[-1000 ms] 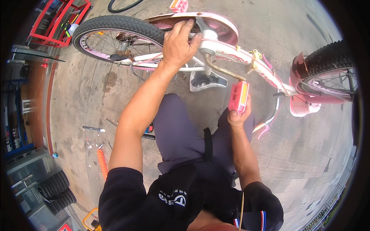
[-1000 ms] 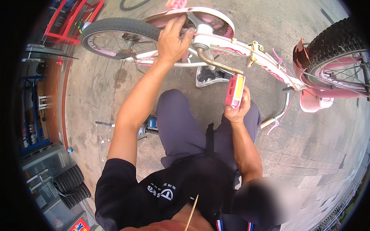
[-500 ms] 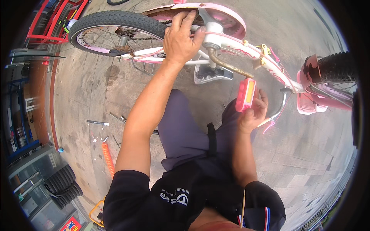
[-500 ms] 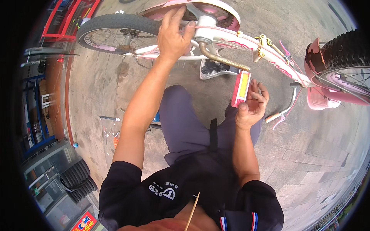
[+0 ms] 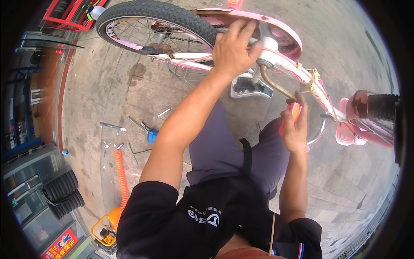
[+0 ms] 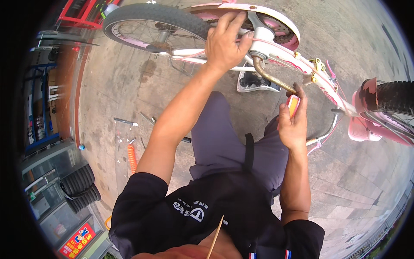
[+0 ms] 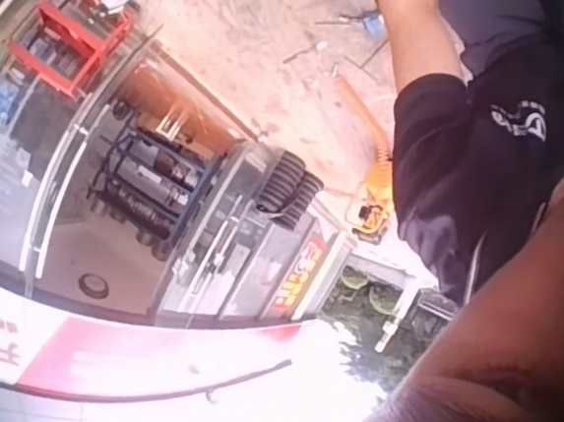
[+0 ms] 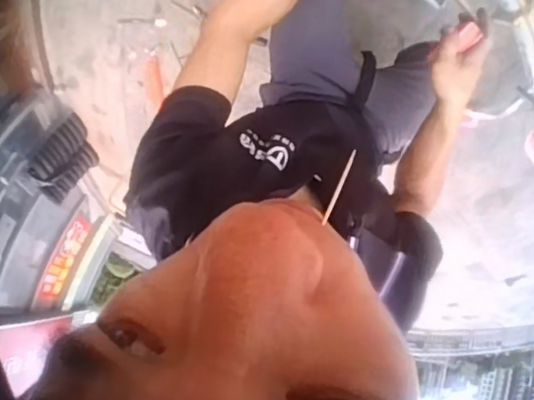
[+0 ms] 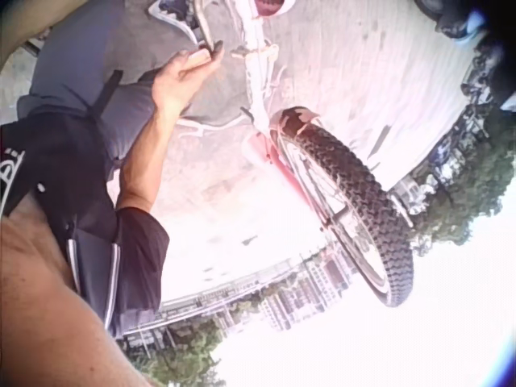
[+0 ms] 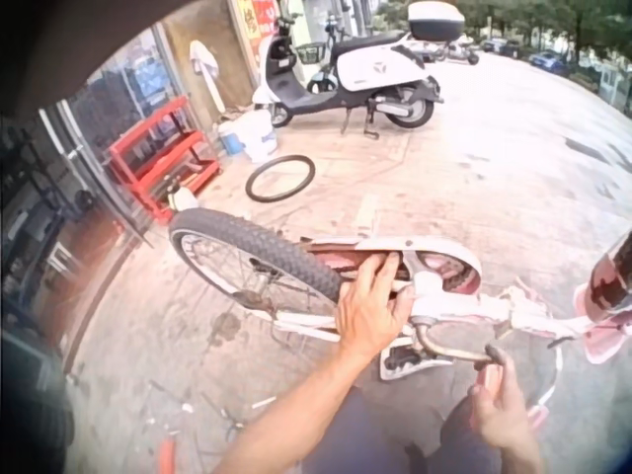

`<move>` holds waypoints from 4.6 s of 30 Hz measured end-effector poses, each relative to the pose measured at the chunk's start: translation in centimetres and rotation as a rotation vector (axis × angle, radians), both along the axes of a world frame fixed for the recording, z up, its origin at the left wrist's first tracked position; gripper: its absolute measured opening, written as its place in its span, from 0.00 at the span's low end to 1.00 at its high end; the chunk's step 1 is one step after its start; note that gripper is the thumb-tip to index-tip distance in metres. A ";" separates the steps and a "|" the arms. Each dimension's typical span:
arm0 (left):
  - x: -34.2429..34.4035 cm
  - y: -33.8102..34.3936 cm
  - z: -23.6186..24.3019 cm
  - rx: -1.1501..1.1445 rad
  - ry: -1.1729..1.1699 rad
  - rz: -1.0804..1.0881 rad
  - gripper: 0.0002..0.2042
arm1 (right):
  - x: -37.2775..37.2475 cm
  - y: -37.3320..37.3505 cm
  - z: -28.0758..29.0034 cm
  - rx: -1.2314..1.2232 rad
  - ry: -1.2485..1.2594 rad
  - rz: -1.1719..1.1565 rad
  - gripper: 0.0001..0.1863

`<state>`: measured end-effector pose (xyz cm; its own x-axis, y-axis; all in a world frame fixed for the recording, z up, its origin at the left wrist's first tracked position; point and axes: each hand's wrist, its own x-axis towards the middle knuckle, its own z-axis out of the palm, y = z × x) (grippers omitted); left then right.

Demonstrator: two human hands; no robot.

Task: The person is repairing a pink bicycle. They adjust the rear wheel, attach a pink pedal, and use a screwdriver to tighten components.

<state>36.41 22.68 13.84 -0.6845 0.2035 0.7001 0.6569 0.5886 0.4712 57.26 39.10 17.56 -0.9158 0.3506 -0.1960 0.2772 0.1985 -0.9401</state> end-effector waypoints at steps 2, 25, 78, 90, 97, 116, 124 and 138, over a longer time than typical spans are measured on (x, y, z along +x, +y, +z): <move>0.1 -0.1 0.2 -0.001 0.000 0.003 0.25 | 0.1 0.2 -0.6 0.082 0.016 0.020 0.32; 0.0 -0.3 -0.1 -0.039 -0.005 -0.005 0.25 | -0.3 0.3 -1.3 0.169 0.011 0.069 0.33; -1.3 0.4 -1.3 0.136 0.016 -0.011 0.27 | -4.6 -6.7 -11.4 0.093 0.082 0.117 0.39; 5.9 -3.8 -4.0 1.405 -1.250 -0.117 0.12 | -4.6 -6.7 -11.6 0.112 0.021 0.075 0.41; 2.6 -6.3 -6.0 1.966 -0.975 -0.184 0.14 | -4.3 -6.1 -11.9 0.019 0.013 0.084 0.40; 0.7 -6.9 -2.2 1.814 -1.170 -0.363 0.15 | -9.9 -15.5 -10.2 -0.185 0.153 0.152 0.25; 0.4 -10.1 -4.8 1.752 -1.511 -1.614 0.33 | -10.9 -16.1 -3.4 -0.195 0.213 0.256 0.36; 0.5 -9.9 -5.5 1.734 -1.312 -0.273 0.13 | -2.5 -1.8 5.0 -1.215 0.250 0.270 0.38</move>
